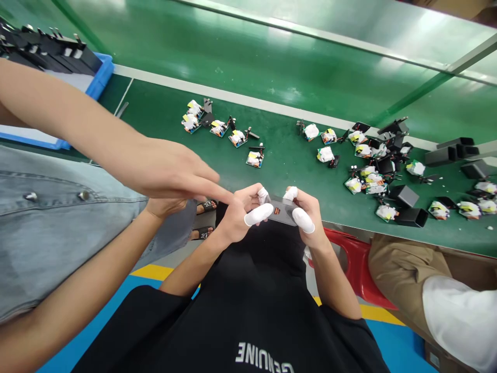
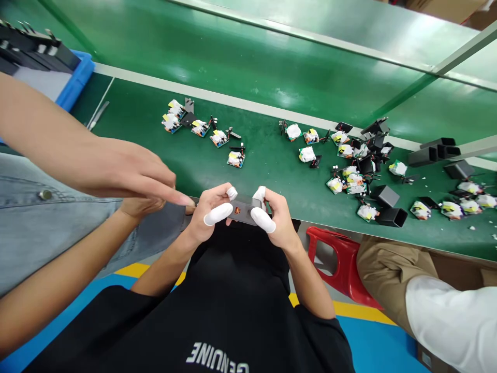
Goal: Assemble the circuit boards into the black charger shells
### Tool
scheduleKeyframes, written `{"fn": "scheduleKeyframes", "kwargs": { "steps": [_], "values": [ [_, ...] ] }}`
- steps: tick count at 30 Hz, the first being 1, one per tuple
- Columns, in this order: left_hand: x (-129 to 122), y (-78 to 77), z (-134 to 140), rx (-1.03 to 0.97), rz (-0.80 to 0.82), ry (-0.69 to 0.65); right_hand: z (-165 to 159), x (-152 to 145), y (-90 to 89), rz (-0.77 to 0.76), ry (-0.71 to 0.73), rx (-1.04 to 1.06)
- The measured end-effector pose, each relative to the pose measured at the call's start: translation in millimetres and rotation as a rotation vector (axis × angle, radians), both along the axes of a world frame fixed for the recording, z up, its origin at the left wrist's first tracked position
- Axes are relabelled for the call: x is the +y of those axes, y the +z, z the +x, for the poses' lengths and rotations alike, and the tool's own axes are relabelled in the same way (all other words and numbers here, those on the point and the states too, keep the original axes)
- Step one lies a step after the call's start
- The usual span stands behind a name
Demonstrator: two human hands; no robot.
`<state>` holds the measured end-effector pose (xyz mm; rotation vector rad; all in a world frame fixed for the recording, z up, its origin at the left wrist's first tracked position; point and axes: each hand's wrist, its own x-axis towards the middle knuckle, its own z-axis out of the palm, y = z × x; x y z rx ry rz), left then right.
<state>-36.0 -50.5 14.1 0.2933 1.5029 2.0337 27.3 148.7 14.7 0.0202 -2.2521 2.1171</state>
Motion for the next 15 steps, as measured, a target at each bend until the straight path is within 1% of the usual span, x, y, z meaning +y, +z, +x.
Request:
{"fn": "scheduleKeyframes", "kwargs": {
  "steps": [4, 9, 12, 15],
  "values": [
    [-7, 3.8, -14, 0.082, -0.009, -0.053, 4, -9, -1.8, 0.020, -0.004, 0.040],
    [-8, 20.6, -34, 0.095, -0.069, -0.108, 11, -27, -9.7, 0.007, -0.027, -0.018],
    [-9, 26.1, -40, 0.127, -0.096, -0.140, 13, -36, -12.5, -0.005, -0.039, -0.038],
    [-10, 27.7, -42, 0.143, -0.114, -0.143, 14, -40, -13.9, -0.012, -0.031, -0.047]
  ]
}}
